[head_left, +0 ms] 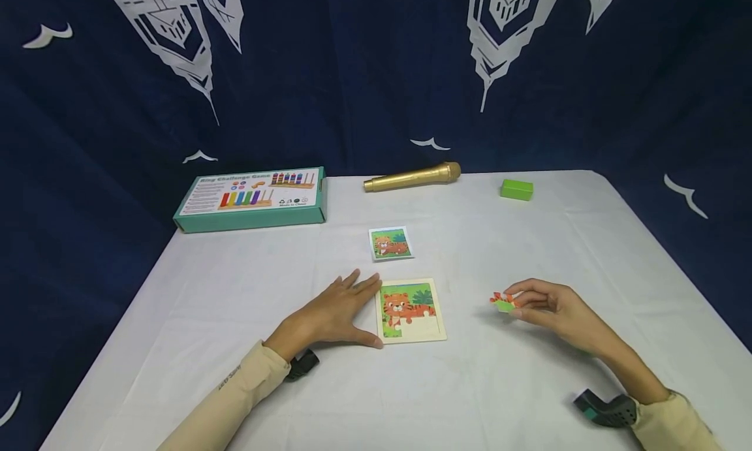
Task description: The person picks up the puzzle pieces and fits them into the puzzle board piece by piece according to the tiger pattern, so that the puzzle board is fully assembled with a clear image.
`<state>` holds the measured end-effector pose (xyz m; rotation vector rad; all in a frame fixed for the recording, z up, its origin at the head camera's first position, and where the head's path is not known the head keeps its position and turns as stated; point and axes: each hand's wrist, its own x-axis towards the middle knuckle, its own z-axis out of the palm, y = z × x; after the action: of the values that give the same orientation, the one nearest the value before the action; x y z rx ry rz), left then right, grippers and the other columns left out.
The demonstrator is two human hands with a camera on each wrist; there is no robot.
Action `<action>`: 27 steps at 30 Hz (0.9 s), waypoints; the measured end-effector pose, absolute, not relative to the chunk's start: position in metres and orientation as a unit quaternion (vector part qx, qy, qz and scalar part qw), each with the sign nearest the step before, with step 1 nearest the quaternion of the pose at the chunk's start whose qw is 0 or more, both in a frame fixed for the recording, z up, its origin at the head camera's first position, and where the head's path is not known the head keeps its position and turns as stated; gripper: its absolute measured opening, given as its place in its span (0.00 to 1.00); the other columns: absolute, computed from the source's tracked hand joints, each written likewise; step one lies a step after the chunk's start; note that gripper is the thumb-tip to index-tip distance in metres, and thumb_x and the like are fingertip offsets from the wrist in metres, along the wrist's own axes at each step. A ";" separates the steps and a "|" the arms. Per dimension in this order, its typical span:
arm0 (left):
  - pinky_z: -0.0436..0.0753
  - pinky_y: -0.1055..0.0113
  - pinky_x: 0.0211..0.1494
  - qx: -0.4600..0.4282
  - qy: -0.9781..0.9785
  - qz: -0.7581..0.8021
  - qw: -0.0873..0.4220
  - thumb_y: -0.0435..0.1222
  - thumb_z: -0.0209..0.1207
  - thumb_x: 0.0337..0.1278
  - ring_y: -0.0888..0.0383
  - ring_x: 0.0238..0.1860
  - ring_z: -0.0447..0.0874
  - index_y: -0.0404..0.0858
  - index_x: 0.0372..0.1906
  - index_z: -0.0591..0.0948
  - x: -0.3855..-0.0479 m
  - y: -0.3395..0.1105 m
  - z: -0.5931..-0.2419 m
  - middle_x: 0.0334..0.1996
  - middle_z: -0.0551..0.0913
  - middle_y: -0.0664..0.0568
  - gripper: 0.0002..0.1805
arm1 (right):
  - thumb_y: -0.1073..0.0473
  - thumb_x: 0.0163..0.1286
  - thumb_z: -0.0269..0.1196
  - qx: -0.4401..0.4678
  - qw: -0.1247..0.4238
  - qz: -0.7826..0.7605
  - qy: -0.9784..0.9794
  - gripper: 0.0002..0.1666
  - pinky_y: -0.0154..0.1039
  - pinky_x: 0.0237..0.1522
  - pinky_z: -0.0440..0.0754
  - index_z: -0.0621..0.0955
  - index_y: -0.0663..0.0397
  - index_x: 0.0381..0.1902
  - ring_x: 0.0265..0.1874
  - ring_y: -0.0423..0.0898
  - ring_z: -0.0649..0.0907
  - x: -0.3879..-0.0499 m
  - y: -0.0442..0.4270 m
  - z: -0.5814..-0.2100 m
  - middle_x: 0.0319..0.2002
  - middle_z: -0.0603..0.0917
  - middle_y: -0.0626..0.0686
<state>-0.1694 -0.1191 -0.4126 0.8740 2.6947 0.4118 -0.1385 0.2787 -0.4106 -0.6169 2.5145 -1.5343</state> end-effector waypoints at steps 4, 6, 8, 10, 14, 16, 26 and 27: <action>0.48 0.45 0.74 0.303 0.932 0.140 0.139 0.70 0.63 0.37 0.45 0.76 0.40 0.42 0.75 0.55 -0.169 -0.119 -0.414 0.75 0.52 0.54 0.62 | 0.66 0.64 0.64 -0.228 0.091 -0.530 0.812 0.18 0.39 0.26 0.81 0.75 0.61 0.51 0.24 0.49 0.81 -0.143 0.265 -0.413 0.27 0.82 0.57; 0.47 0.45 0.74 0.302 0.933 0.138 0.140 0.70 0.63 0.37 0.45 0.76 0.40 0.42 0.75 0.55 -0.169 -0.119 -0.414 0.76 0.51 0.54 0.62 | 0.67 0.64 0.64 -0.237 0.101 -0.543 0.799 0.17 0.39 0.23 0.79 0.74 0.63 0.50 0.21 0.48 0.79 -0.145 0.257 -0.414 0.25 0.80 0.54; 0.47 0.45 0.74 0.302 0.933 0.137 0.140 0.70 0.63 0.37 0.45 0.76 0.39 0.42 0.75 0.55 -0.170 -0.118 -0.413 0.76 0.51 0.54 0.62 | 0.68 0.65 0.62 -0.243 0.117 -0.561 0.783 0.17 0.40 0.22 0.79 0.73 0.65 0.50 0.21 0.47 0.78 -0.147 0.250 -0.416 0.25 0.80 0.52; 0.47 0.45 0.74 0.302 0.933 0.136 0.141 0.69 0.64 0.37 0.46 0.76 0.39 0.42 0.75 0.55 -0.170 -0.118 -0.413 0.76 0.51 0.54 0.62 | 0.68 0.66 0.61 -0.242 0.137 -0.580 0.766 0.16 0.40 0.24 0.81 0.72 0.66 0.50 0.21 0.46 0.79 -0.149 0.243 -0.418 0.25 0.79 0.53; 0.47 0.45 0.74 0.302 0.933 0.134 0.142 0.69 0.64 0.37 0.46 0.76 0.39 0.42 0.75 0.55 -0.170 -0.118 -0.412 0.76 0.51 0.54 0.62 | 0.66 0.69 0.59 -0.235 0.165 -0.605 0.743 0.16 0.42 0.30 0.84 0.71 0.67 0.51 0.24 0.50 0.80 -0.152 0.231 -0.420 0.28 0.80 0.58; 0.47 0.45 0.74 0.302 0.933 0.133 0.142 0.69 0.64 0.37 0.46 0.76 0.39 0.42 0.75 0.55 -0.170 -0.118 -0.413 0.76 0.51 0.54 0.62 | 0.66 0.70 0.58 -0.231 0.168 -0.608 0.741 0.16 0.43 0.33 0.84 0.71 0.67 0.52 0.25 0.53 0.81 -0.153 0.227 -0.421 0.29 0.80 0.61; 0.48 0.44 0.74 0.304 0.933 0.131 0.141 0.69 0.64 0.37 0.46 0.76 0.40 0.42 0.75 0.55 -0.171 -0.118 -0.414 0.76 0.51 0.54 0.62 | 0.70 0.71 0.52 -0.235 0.176 -0.602 0.743 0.17 0.42 0.36 0.84 0.72 0.66 0.57 0.28 0.51 0.83 -0.156 0.212 -0.422 0.33 0.81 0.68; 0.48 0.44 0.74 0.303 0.933 0.130 0.141 0.69 0.64 0.37 0.46 0.76 0.40 0.42 0.75 0.55 -0.171 -0.118 -0.414 0.76 0.51 0.54 0.62 | 0.70 0.71 0.52 -0.239 0.177 -0.604 0.740 0.17 0.42 0.36 0.84 0.72 0.66 0.57 0.28 0.51 0.83 -0.156 0.211 -0.422 0.33 0.81 0.69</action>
<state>-0.1707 -0.1183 -0.4136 0.8755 2.6953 0.3763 -0.1565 0.2108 -0.4222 -0.6752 2.0933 -1.7089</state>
